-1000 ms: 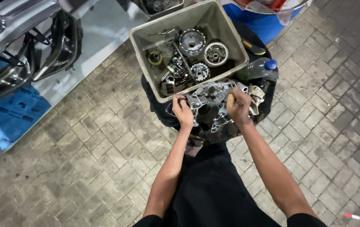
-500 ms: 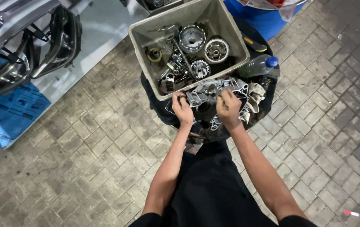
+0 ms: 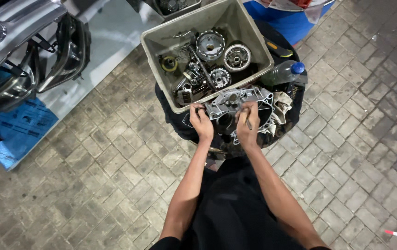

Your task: The person cleans a metallic engine casing using a small brush and a cloth. The person scrubs the interior and exterior surfaces of the casing and wipes it down with the cloth. The person holds the casing with one hand while cleaning with the other.

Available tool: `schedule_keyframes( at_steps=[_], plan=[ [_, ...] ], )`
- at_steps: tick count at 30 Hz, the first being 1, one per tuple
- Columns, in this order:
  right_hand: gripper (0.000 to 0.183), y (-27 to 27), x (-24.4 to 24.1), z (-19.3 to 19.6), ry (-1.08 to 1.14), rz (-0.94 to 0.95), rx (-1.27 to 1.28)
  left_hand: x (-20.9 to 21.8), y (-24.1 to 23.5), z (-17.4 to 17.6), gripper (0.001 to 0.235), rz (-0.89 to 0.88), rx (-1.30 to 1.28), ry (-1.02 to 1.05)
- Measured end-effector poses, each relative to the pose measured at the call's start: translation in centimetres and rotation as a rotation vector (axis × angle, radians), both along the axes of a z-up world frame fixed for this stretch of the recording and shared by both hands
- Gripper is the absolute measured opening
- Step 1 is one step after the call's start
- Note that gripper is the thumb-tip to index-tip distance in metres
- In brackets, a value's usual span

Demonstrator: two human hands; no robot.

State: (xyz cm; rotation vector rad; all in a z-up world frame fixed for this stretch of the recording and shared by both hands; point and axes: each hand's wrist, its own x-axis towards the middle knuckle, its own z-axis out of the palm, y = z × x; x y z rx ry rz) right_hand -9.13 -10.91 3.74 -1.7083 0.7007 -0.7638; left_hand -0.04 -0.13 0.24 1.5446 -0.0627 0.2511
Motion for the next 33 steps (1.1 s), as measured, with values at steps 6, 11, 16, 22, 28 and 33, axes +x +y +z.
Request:
schedule_keyframes(
  at_steps=[6, 11, 16, 22, 28, 33],
  plan=[
    [0.026, -0.3, -3.0, 3.9, -0.191, 0.172, 0.543, 0.3, 0.0, -1.3, 0.016, 0.009, -0.001, -0.042],
    [0.066, -1.5, -5.4, 4.2, -0.144, 0.434, 0.718, 0.3, 0.0, -1.3, 0.014, -0.008, 0.003, -0.011],
    [0.042, -1.5, -5.7, 0.1, -0.026, 0.106, 0.580, 0.2, 0.0, -1.5, 0.011, -0.019, 0.019, 0.070],
    [0.028, -1.7, -4.4, 8.0, 0.538, 0.127, 0.066, 0.1, 0.2, -1.2, 0.009, -0.019, 0.091, 0.052],
    [0.022, -0.9, -2.8, 8.7, 0.688, 0.102, -0.159, 0.7, 0.0, -1.8, 0.009, -0.008, 0.099, 0.043],
    [0.023, 0.5, -2.9, 8.6, 0.629, 0.086, -0.222, 0.3, 0.2, -2.9, 0.009, 0.017, 0.097, 0.046]
  ],
)
